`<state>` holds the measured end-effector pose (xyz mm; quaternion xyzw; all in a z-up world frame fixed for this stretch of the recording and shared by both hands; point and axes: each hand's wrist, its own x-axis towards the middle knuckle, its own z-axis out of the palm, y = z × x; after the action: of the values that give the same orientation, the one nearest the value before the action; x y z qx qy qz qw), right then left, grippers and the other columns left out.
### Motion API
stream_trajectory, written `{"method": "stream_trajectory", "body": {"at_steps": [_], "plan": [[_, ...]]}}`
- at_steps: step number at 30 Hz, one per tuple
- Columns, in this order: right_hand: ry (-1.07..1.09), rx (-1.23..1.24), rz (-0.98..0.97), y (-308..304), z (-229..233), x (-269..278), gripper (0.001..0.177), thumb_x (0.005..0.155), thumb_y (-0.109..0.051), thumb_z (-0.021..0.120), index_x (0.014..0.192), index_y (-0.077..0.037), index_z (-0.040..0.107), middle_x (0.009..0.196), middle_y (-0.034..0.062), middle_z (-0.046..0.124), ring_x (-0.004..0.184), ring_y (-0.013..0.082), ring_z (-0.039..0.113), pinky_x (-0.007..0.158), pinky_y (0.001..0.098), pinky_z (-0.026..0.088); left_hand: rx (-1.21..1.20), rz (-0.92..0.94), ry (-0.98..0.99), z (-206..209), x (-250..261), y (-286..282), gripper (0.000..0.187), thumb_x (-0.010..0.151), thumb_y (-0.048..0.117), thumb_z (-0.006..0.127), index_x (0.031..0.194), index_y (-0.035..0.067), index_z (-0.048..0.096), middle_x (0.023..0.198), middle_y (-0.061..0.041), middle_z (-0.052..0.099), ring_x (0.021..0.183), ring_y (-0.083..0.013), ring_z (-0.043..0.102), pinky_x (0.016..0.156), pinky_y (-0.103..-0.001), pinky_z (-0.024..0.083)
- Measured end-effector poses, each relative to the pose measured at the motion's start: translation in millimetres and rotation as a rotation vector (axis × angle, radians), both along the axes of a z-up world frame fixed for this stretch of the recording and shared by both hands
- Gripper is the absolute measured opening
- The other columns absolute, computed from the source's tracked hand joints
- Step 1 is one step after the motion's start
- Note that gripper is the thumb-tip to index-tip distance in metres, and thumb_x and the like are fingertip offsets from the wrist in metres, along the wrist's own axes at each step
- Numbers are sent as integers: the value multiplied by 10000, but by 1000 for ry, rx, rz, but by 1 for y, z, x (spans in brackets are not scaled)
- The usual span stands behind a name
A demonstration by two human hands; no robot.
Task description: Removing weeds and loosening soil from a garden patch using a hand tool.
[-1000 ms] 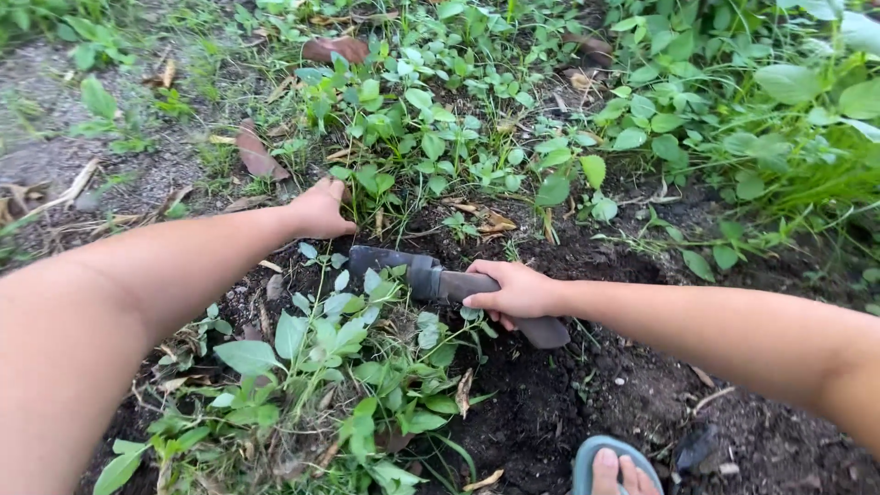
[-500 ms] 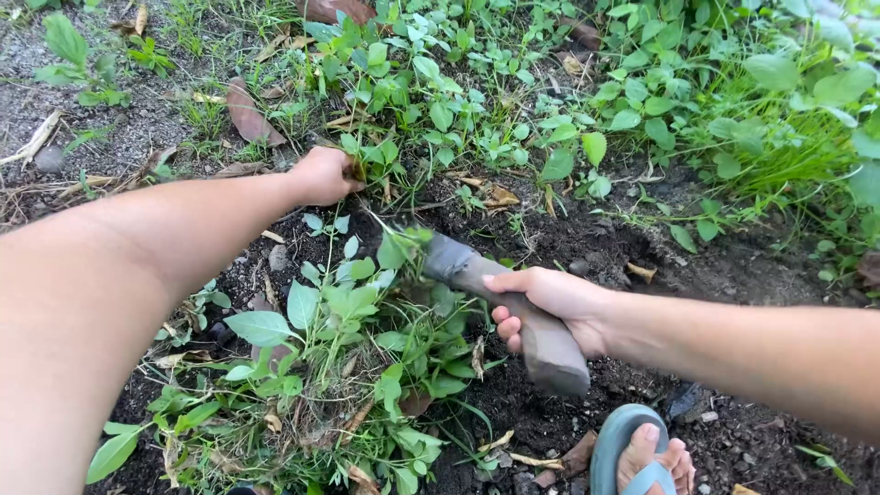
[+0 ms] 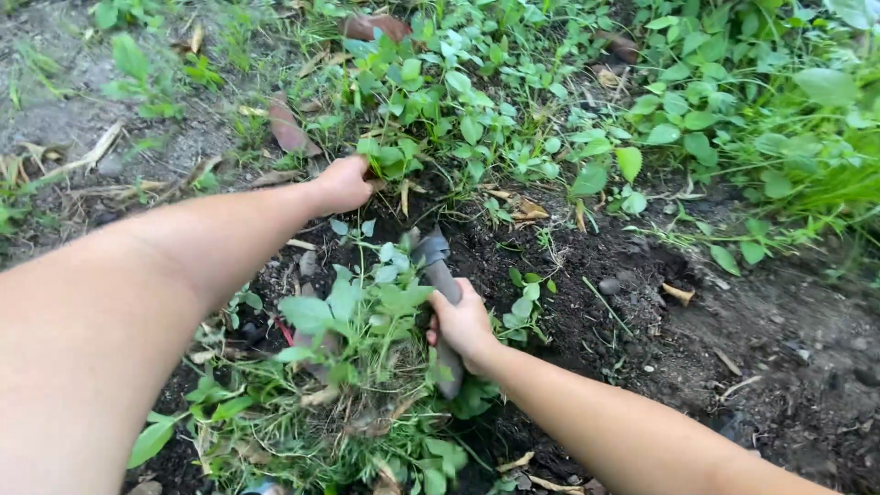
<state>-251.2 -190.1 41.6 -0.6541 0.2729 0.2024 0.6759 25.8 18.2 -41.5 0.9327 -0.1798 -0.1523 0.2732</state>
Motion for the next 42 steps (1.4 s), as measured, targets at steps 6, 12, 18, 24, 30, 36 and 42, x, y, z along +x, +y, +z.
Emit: {"method": "stream_trajectory", "body": {"at_steps": [6,12,18,24,30,36,42], "plan": [[396,293,-203,3,100,-20,229,983,-243,594,1130,-141,451,732,16,515,559,159,522,543,368,503,-52,67,105,27,-27,-11,401,969,302,688,1265,44,610,1165,-219,701,1072,-364,672,954,-445,520],[448,554,-194,-4,-3,32,287,1009,-325,638,1071,-116,450,716,0,513,549,136,532,513,325,510,-211,81,138,17,-18,-18,346,979,270,662,1268,81,639,1153,-158,724,1049,-308,678,950,-424,512],[4,-74,50,8,4,10,277,962,-238,648,1192,-158,517,665,53,563,482,148,555,478,332,493,-274,64,227,33,-4,-13,316,991,290,665,1228,80,678,1119,-114,728,1003,-246,649,927,-415,504],[-19,16,46,9,0,10,308,982,-226,625,1219,-93,482,693,49,560,478,161,563,466,349,514,-626,23,359,90,30,-5,112,964,141,682,1062,99,649,1013,-27,700,908,-139,629,871,-347,546],[4,61,51,1,-8,8,341,983,-256,641,1240,-101,480,729,43,576,510,148,581,488,335,519,-912,242,612,130,37,-14,108,1032,75,542,1078,109,634,988,-39,653,832,-119,611,857,-338,592],[58,50,48,3,3,9,343,971,-260,639,1233,-120,468,738,42,564,518,157,576,496,362,532,-286,103,30,148,54,-13,182,1003,174,529,1143,140,639,1003,-16,632,867,-141,584,829,-452,543],[140,163,-17,1,17,10,262,965,-236,634,1150,-141,475,718,17,529,535,144,548,500,361,519,477,-258,35,111,6,-11,965,695,561,888,1444,111,477,1438,-211,524,1268,-400,528,1003,-539,425]]}}
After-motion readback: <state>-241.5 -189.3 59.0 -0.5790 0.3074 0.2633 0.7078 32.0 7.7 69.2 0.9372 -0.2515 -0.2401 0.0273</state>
